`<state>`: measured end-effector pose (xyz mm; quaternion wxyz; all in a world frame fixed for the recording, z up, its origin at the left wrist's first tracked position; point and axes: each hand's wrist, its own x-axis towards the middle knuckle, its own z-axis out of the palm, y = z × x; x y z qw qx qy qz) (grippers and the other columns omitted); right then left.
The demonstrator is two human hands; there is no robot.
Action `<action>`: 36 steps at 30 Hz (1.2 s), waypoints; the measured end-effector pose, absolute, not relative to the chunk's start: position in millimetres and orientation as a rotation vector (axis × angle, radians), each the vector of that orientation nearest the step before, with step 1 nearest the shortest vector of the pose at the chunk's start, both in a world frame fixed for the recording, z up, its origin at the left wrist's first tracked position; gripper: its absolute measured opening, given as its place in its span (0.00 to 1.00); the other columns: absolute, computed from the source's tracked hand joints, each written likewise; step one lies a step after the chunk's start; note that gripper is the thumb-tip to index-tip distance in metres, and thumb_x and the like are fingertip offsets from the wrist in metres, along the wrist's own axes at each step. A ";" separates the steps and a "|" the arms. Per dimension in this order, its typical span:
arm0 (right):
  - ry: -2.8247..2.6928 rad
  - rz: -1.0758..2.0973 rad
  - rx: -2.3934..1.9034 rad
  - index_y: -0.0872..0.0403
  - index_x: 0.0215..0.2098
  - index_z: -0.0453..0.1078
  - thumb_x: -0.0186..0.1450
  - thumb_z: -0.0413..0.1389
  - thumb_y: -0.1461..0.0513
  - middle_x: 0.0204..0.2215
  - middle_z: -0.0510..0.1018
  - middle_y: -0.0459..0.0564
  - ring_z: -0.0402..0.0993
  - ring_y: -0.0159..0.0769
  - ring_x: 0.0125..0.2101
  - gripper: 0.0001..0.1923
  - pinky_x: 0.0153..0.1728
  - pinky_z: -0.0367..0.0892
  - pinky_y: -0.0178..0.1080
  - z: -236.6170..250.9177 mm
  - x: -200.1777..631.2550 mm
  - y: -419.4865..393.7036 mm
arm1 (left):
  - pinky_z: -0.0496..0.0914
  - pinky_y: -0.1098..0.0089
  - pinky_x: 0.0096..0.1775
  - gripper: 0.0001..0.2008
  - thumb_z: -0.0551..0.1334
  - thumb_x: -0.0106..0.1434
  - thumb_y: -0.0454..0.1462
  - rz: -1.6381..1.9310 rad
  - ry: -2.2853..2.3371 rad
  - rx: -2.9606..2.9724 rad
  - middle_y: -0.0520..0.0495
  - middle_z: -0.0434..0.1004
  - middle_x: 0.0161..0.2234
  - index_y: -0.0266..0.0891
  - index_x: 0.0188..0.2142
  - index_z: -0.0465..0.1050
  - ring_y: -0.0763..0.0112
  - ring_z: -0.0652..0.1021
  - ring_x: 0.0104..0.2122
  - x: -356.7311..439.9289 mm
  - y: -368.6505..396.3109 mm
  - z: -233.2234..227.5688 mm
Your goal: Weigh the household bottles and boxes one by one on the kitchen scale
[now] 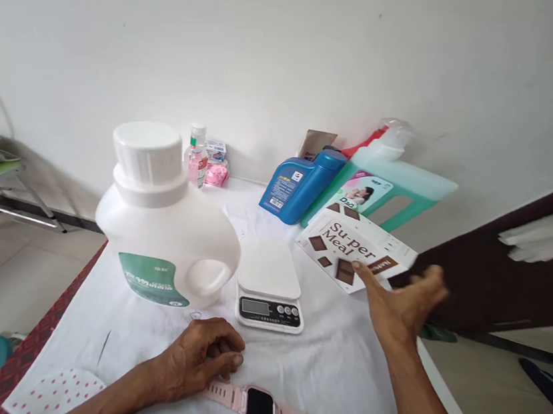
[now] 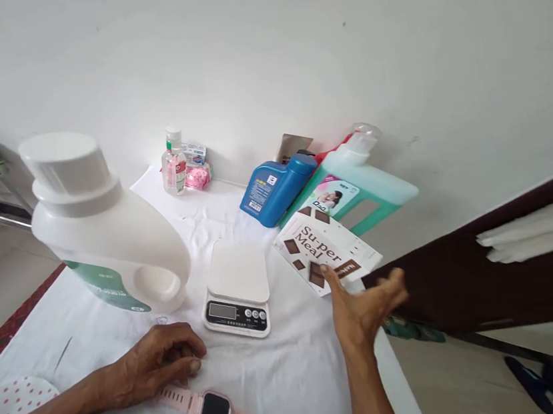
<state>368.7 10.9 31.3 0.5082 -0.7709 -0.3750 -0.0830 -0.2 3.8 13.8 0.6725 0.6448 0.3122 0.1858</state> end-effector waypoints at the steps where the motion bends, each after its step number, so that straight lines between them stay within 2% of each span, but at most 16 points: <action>1: -0.893 -0.315 -1.843 0.56 0.71 0.54 0.49 0.75 0.48 0.67 0.57 0.71 0.59 0.66 0.66 0.60 0.63 0.61 0.67 38.3 353.8 7.5 | 0.71 0.73 0.33 0.08 0.64 0.68 0.39 0.421 0.697 1.447 0.50 0.76 0.30 0.35 0.42 0.75 0.72 0.77 0.29 -0.1 4.0 12.8; 3: -1.063 -0.396 -1.694 0.54 0.71 0.56 0.50 0.75 0.49 0.69 0.56 0.68 0.54 0.62 0.69 0.58 0.64 0.63 0.63 52.8 317.8 2.5 | 0.71 0.73 0.32 0.08 0.64 0.68 0.39 0.434 0.684 1.443 0.50 0.76 0.29 0.35 0.42 0.75 0.72 0.78 0.29 0.1 4.5 11.3; 4: -1.163 -0.304 -1.603 0.53 0.68 0.60 0.51 0.75 0.49 0.67 0.60 0.65 0.58 0.61 0.68 0.53 0.63 0.65 0.63 59.6 298.1 1.9 | 0.71 0.73 0.32 0.08 0.64 0.68 0.39 0.443 0.677 1.442 0.49 0.76 0.29 0.35 0.41 0.75 0.72 0.78 0.29 0.1 4.8 10.9; 6: -1.329 0.179 -1.501 0.49 0.64 0.66 0.58 0.71 0.48 0.63 0.70 0.57 0.68 0.55 0.62 0.40 0.62 0.67 0.60 71.0 258.8 5.8 | 0.71 0.73 0.31 0.08 0.64 0.68 0.39 0.458 0.665 1.443 0.49 0.76 0.29 0.34 0.41 0.75 0.72 0.78 0.28 0.0 5.1 10.3; 8: -1.389 0.530 -1.303 0.46 0.64 0.66 0.59 0.70 0.47 0.63 0.71 0.55 0.67 0.52 0.64 0.39 0.63 0.67 0.57 79.1 223.0 16.2 | 0.71 0.73 0.31 0.08 0.64 0.68 0.39 0.466 0.657 1.453 0.49 0.76 0.29 0.34 0.41 0.75 0.72 0.78 0.28 -0.2 5.2 10.0; 11: -1.380 0.803 -1.115 0.46 0.63 0.67 0.56 0.72 0.46 0.62 0.74 0.54 0.69 0.49 0.64 0.40 0.63 0.67 0.53 87.5 180.7 36.7 | 0.71 0.73 0.32 0.08 0.64 0.68 0.38 0.475 0.646 1.473 0.49 0.76 0.28 0.34 0.41 0.75 0.72 0.77 0.28 -0.5 5.2 9.7; 14: -1.363 1.091 -1.040 0.49 0.52 0.75 0.53 0.74 0.47 0.47 0.83 0.51 0.80 0.45 0.48 0.33 0.47 0.78 0.45 93.2 152.6 52.0 | 0.72 0.72 0.32 0.07 0.64 0.67 0.37 0.484 0.638 1.467 0.49 0.76 0.28 0.34 0.41 0.75 0.72 0.78 0.28 -1.0 5.7 9.3; 17: -1.297 1.267 -1.016 0.52 0.41 0.79 0.48 0.77 0.50 0.30 0.82 0.46 0.80 0.41 0.33 0.28 0.32 0.77 0.41 93.9 136.0 57.6 | 0.72 0.72 0.32 0.06 0.64 0.67 0.36 0.480 0.632 1.452 0.48 0.76 0.29 0.34 0.41 0.75 0.71 0.78 0.28 -1.5 6.4 8.8; 20: -1.189 1.257 -1.016 0.52 0.35 0.80 0.45 0.78 0.51 0.24 0.79 0.45 0.79 0.41 0.30 0.24 0.29 0.77 0.41 90.5 125.4 55.9 | 0.73 0.70 0.32 0.06 0.63 0.67 0.36 0.476 0.624 1.448 0.48 0.76 0.28 0.34 0.41 0.75 0.70 0.78 0.28 -1.6 7.0 7.7; 26: -1.047 1.137 -1.020 0.51 0.25 0.75 0.51 0.75 0.52 0.19 0.74 0.43 0.76 0.38 0.25 0.17 0.26 0.74 0.39 95.6 108.3 44.5 | 0.74 0.68 0.31 0.06 0.62 0.66 0.35 0.525 0.553 1.458 0.46 0.76 0.29 0.33 0.39 0.74 0.68 0.78 0.28 -0.9 8.4 3.4; 28: -1.034 1.054 -1.024 0.50 0.21 0.71 0.50 0.76 0.52 0.16 0.69 0.40 0.70 0.34 0.20 0.20 0.22 0.70 0.37 106.7 109.0 41.4 | 0.74 0.69 0.31 0.05 0.63 0.66 0.35 0.531 0.558 1.473 0.46 0.77 0.29 0.34 0.38 0.74 0.68 0.78 0.27 -1.2 8.3 1.5; 32: -0.988 0.843 -0.947 0.51 0.17 0.64 0.49 0.75 0.52 0.11 0.56 0.34 0.51 0.24 0.13 0.25 0.13 0.52 0.32 138.1 124.9 36.5 | 0.74 0.71 0.31 0.05 0.64 0.66 0.36 0.539 0.573 1.502 0.46 0.78 0.29 0.35 0.39 0.75 0.69 0.79 0.28 -2.3 7.4 -2.8; 34: -0.986 0.754 -0.916 0.51 0.17 0.62 0.50 0.75 0.52 0.11 0.53 0.34 0.48 0.22 0.12 0.26 0.13 0.49 0.32 151.6 137.6 33.4 | 0.74 0.72 0.32 0.05 0.65 0.66 0.36 0.549 0.569 1.510 0.46 0.78 0.30 0.35 0.38 0.75 0.70 0.79 0.28 -2.6 7.0 -4.5; 36: -1.003 0.652 -0.936 0.51 0.16 0.62 0.52 0.74 0.52 0.11 0.53 0.34 0.48 0.23 0.13 0.26 0.14 0.50 0.32 159.4 150.8 29.7 | 0.74 0.72 0.32 0.06 0.65 0.66 0.37 0.548 0.563 1.504 0.47 0.78 0.29 0.35 0.38 0.76 0.71 0.79 0.28 -2.9 6.8 -5.3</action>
